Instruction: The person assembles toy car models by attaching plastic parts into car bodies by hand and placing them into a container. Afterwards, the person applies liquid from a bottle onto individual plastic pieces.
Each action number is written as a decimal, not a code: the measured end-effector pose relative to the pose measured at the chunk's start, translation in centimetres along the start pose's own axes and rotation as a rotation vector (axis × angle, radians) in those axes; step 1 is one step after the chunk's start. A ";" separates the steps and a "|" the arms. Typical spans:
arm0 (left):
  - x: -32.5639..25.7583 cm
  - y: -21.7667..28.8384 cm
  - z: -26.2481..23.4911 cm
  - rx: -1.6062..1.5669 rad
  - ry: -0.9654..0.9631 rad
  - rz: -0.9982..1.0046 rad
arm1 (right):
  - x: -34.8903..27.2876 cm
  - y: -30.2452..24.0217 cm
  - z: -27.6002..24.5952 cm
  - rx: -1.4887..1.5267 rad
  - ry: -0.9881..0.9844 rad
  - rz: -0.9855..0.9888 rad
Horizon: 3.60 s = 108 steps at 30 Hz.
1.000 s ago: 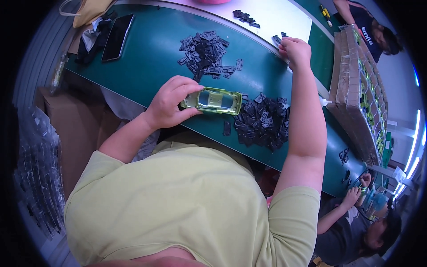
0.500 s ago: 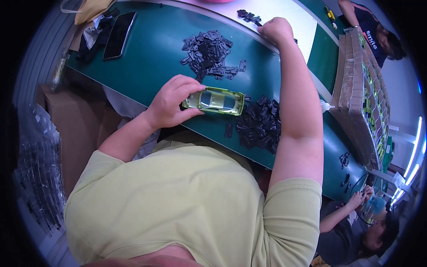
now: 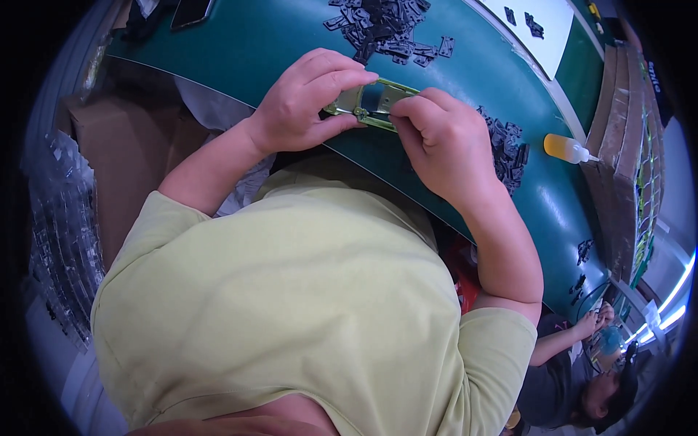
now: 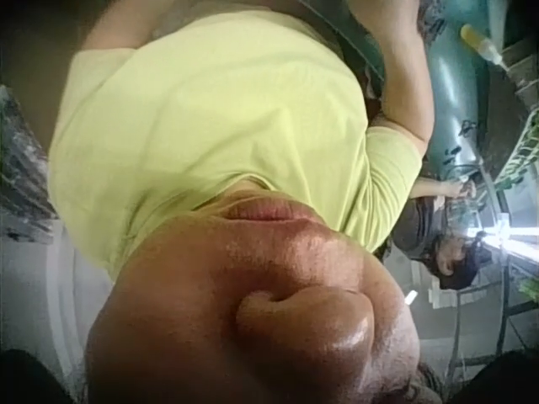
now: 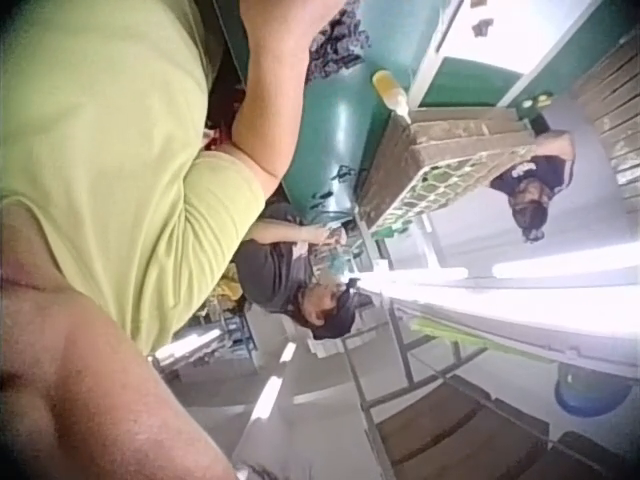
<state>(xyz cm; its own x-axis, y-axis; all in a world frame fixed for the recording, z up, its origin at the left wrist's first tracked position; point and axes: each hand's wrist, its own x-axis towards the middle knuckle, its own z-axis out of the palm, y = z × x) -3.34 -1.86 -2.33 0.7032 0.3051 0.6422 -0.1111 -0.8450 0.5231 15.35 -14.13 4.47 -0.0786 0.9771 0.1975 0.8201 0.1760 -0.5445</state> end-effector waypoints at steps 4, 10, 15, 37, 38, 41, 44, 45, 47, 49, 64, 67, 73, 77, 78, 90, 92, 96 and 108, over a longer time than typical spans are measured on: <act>-0.1 0.2 0.1 0.017 -0.002 0.004 | -0.5 0.2 0.8 -0.069 -0.011 -0.004; -0.1 -0.1 -0.1 0.024 0.011 0.003 | 0.4 -0.1 0.4 -0.011 -0.080 0.036; 0.3 -0.1 0.0 0.017 -0.009 -0.003 | 0.3 0.1 0.6 0.048 -0.071 0.078; 1.0 0.9 0.2 -0.063 -0.071 -0.038 | 0.8 -0.1 -0.7 0.384 -0.229 0.216; 1.0 0.9 0.2 -0.077 -0.099 -0.060 | 0.7 -0.1 -0.7 0.378 -0.223 0.215; 1.4 1.6 -0.1 -0.007 -0.146 -0.083 | 0.3 0.8 0.7 -0.106 -0.102 -0.146; 1.9 2.6 -0.2 0.129 -0.157 -0.061 | -0.1 0.8 1.6 -0.130 -0.114 -0.185; 2.2 2.6 -0.3 0.136 -0.165 -0.044 | -0.2 0.9 1.7 -0.140 -0.113 -0.180; 2.1 2.7 -0.2 0.138 -0.193 -0.068 | -0.3 1.3 1.6 -0.109 -0.106 -0.176; 2.2 3.0 -0.4 0.165 -0.215 -0.096 | -0.3 1.5 1.4 -0.062 -0.107 -0.168; 2.3 2.4 0.1 0.077 -0.241 -0.148 | -0.3 1.3 0.6 -0.039 -0.068 -0.187; 2.8 2.8 0.4 0.107 -0.215 -0.174 | -0.5 1.6 0.2 -0.144 -0.083 -0.169; 6.0 3.1 -0.5 0.229 -0.153 -0.086 | 0.5 1.4 -2.0 -0.027 -0.019 -0.117; 7.7 1.2 0.2 0.058 -0.084 -0.109 | 0.8 1.2 -3.9 0.038 -0.020 -0.090; 7.8 0.3 0.7 0.061 -0.080 -0.101 | 0.8 0.8 -4.5 0.063 -0.002 -0.080; 13.5 1.5 5.0 -0.408 0.261 -0.317 | -0.9 3.4 -8.5 0.682 0.191 0.420; 13.9 1.5 6.1 -0.539 0.060 -0.504 | -1.8 3.7 -8.4 0.677 0.320 0.352; 15.0 3.0 6.6 -0.597 -0.385 -0.934 | -3.7 4.6 -9.2 0.182 0.227 0.165; 14.2 3.7 8.6 -0.909 -0.444 -1.132 | -6.8 8.1 -6.1 0.845 0.424 0.283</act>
<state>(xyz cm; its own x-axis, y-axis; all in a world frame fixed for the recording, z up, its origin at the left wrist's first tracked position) 12.26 -4.45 3.89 0.8422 0.2947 -0.4516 0.3504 0.3374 0.8737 25.95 -20.07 3.67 0.4034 0.9015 0.1565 0.0902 0.1311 -0.9873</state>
